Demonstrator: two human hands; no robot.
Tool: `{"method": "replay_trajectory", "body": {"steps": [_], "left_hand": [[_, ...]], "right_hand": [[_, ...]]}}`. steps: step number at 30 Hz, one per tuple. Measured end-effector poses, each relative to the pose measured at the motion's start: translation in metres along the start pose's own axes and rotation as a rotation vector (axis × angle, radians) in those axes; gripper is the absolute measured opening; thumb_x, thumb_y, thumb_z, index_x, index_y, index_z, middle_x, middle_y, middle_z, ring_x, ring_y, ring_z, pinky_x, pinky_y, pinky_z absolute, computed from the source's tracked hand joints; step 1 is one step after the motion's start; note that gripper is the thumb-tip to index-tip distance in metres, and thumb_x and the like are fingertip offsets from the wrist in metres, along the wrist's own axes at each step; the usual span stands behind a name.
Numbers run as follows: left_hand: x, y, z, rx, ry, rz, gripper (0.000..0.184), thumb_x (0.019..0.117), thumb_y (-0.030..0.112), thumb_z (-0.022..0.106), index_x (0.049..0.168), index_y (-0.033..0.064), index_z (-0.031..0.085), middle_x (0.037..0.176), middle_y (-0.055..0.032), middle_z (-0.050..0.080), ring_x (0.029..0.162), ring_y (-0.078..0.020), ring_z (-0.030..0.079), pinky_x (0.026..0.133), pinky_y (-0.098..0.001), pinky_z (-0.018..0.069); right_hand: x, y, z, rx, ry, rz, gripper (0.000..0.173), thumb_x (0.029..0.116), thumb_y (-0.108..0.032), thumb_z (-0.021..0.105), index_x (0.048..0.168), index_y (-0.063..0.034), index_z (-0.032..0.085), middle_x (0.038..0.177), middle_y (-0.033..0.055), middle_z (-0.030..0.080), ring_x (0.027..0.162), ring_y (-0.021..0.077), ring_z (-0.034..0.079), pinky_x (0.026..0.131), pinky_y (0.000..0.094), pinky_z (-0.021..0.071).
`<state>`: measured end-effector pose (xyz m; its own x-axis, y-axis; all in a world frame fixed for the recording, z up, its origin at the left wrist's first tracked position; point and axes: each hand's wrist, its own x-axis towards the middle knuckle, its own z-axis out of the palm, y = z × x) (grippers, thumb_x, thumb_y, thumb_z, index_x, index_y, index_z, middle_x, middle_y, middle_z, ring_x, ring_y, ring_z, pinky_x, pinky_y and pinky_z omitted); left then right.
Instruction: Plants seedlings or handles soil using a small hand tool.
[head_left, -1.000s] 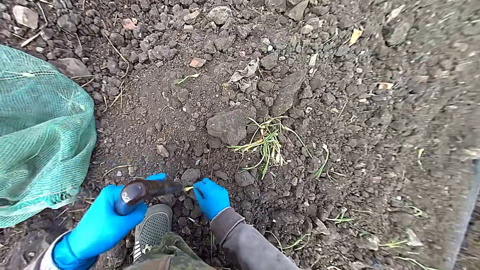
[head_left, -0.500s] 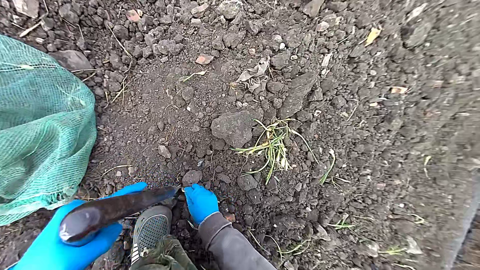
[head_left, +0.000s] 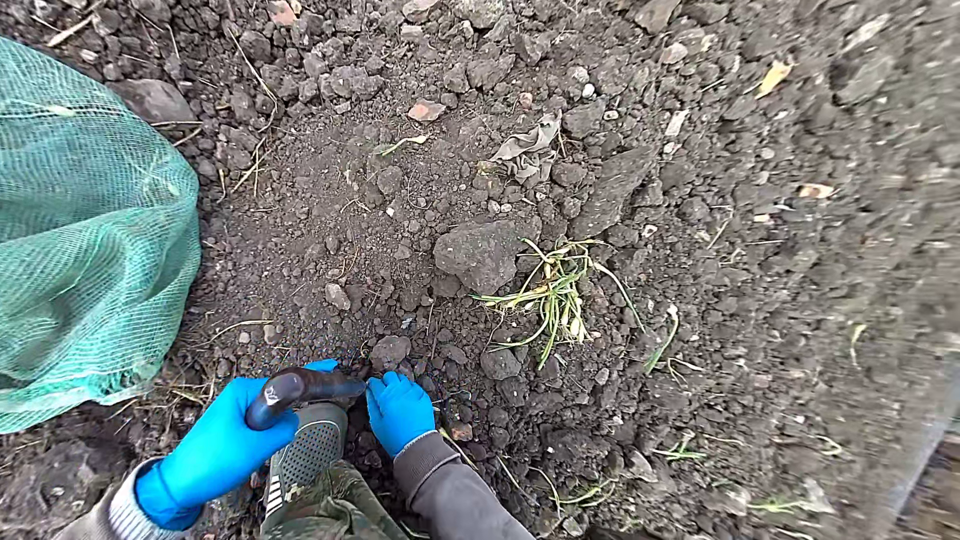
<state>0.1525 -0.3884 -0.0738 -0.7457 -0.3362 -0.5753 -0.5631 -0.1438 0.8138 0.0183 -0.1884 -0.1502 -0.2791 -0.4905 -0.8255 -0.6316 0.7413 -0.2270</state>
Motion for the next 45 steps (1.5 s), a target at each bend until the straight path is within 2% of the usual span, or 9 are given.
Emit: {"method": "replay_trajectory", "body": {"steps": [4, 8, 12, 15, 19, 25, 34, 40, 45], "left_hand": [[0.017, -0.064, 0.03, -0.043, 0.029, -0.058, 0.005, 0.0732, 0.019, 0.07, 0.077, 0.0187, 0.067, 0.063, 0.009, 0.061, 0.052, -0.0028, 0.055, 0.05, -0.0236, 0.0469], [-0.002, -0.04, 0.007, -0.119, 0.086, -0.052, 0.011, 0.0719, 0.024, 0.076, 0.075, 0.0219, 0.065, 0.058, 0.0068, 0.057, 0.045, -0.006, 0.049, 0.043, -0.0252, 0.0424], [-0.029, -0.002, -0.028, -0.082, 0.154, 0.196, 0.047, 0.0825, 0.023, 0.074, 0.129, 0.0178, 0.068, 0.096, 0.0077, 0.072, 0.063, -0.0004, 0.057, 0.056, -0.0204, 0.051], [-0.015, -0.018, -0.022, 0.048, 0.236, 0.221, 0.036, 0.0777, 0.023, 0.072, 0.113, 0.019, 0.076, 0.118, 0.0056, 0.075, 0.099, -0.0064, 0.072, 0.085, -0.0282, 0.0617], [0.001, -0.055, -0.007, -0.12, 0.303, 0.011, 0.021, 0.0735, 0.023, 0.071, 0.093, 0.0157, 0.07, 0.063, 0.0069, 0.06, 0.049, -0.0049, 0.053, 0.046, -0.0237, 0.0461], [-0.017, 0.003, -0.053, -0.29, 0.269, 0.086, 0.009, 0.0769, 0.016, 0.07, 0.082, 0.0215, 0.064, 0.055, 0.0064, 0.052, 0.043, -0.0054, 0.046, 0.042, -0.022, 0.0411], [0.023, 0.011, -0.019, 0.358, -0.036, -0.011, 0.068, 0.0803, 0.017, 0.072, 0.144, 0.0371, 0.06, 0.094, 0.0036, 0.074, 0.078, -0.0085, 0.067, 0.073, -0.0393, 0.0559], [-0.007, -0.011, -0.035, -0.103, 0.266, 0.04, 0.007, 0.073, 0.017, 0.071, 0.08, 0.0199, 0.069, 0.058, 0.0073, 0.056, 0.046, -0.0035, 0.047, 0.044, -0.0223, 0.0398], [-0.012, 0.055, -0.063, -0.017, 0.163, 0.227, 0.039, 0.0783, 0.017, 0.069, 0.117, 0.0241, 0.075, 0.082, 0.0112, 0.07, 0.056, 0.0011, 0.055, 0.051, -0.0171, 0.0487]], "right_hand": [[-0.013, 0.086, -0.034, -0.059, 0.558, 0.086, 0.032, 0.098, -0.019, 0.059, 0.124, -0.0126, 0.076, 0.115, 0.0134, 0.074, 0.107, 0.0344, 0.071, 0.085, 0.0524, 0.0588], [0.01, 0.169, -0.112, -0.123, 0.452, 0.417, 0.043, 0.0992, -0.012, 0.06, 0.142, -0.0144, 0.062, 0.134, 0.0241, 0.062, 0.123, 0.0474, 0.06, 0.091, 0.0648, 0.0521], [0.018, 0.17, -0.154, -0.224, 0.261, 0.402, 0.03, 0.102, -0.023, 0.062, 0.129, -0.0129, 0.067, 0.129, 0.0176, 0.067, 0.118, 0.041, 0.065, 0.093, 0.062, 0.0538], [0.008, 0.14, -0.153, -0.189, 0.461, 0.308, 0.03, 0.1041, -0.032, 0.062, 0.118, -0.0081, 0.074, 0.122, 0.0186, 0.069, 0.117, 0.0397, 0.065, 0.095, 0.0586, 0.0534], [0.002, 0.098, -0.107, -0.092, 0.82, -0.106, 0.022, 0.099, -0.022, 0.068, 0.112, -0.0083, 0.077, 0.122, 0.0169, 0.071, 0.118, 0.0386, 0.066, 0.102, 0.0571, 0.0518], [-0.003, 0.027, -0.075, -0.051, 0.067, -0.038, 0.041, 0.1113, -0.027, 0.039, 0.146, -0.0184, 0.059, 0.135, 0.0152, 0.064, 0.122, 0.033, 0.065, 0.099, 0.0507, 0.0544], [0.071, 0.047, -0.112, 0.006, 0.312, 0.319, 0.037, 0.1035, -0.033, 0.061, 0.139, -0.0205, 0.064, 0.143, 0.0125, 0.059, 0.109, 0.0377, 0.069, 0.085, 0.0614, 0.0574], [0.054, 0.036, -0.1, 0.011, 0.361, 0.243, 0.03, 0.1082, -0.026, 0.051, 0.135, -0.0185, 0.064, 0.14, 0.0113, 0.063, 0.1, 0.0384, 0.072, 0.079, 0.0608, 0.0584], [0.018, 0.031, -0.098, -0.026, 0.27, 0.053, 0.035, 0.1071, -0.02, 0.052, 0.14, -0.0235, 0.065, 0.135, 0.0085, 0.067, 0.103, 0.0337, 0.072, 0.083, 0.057, 0.0582]]}}
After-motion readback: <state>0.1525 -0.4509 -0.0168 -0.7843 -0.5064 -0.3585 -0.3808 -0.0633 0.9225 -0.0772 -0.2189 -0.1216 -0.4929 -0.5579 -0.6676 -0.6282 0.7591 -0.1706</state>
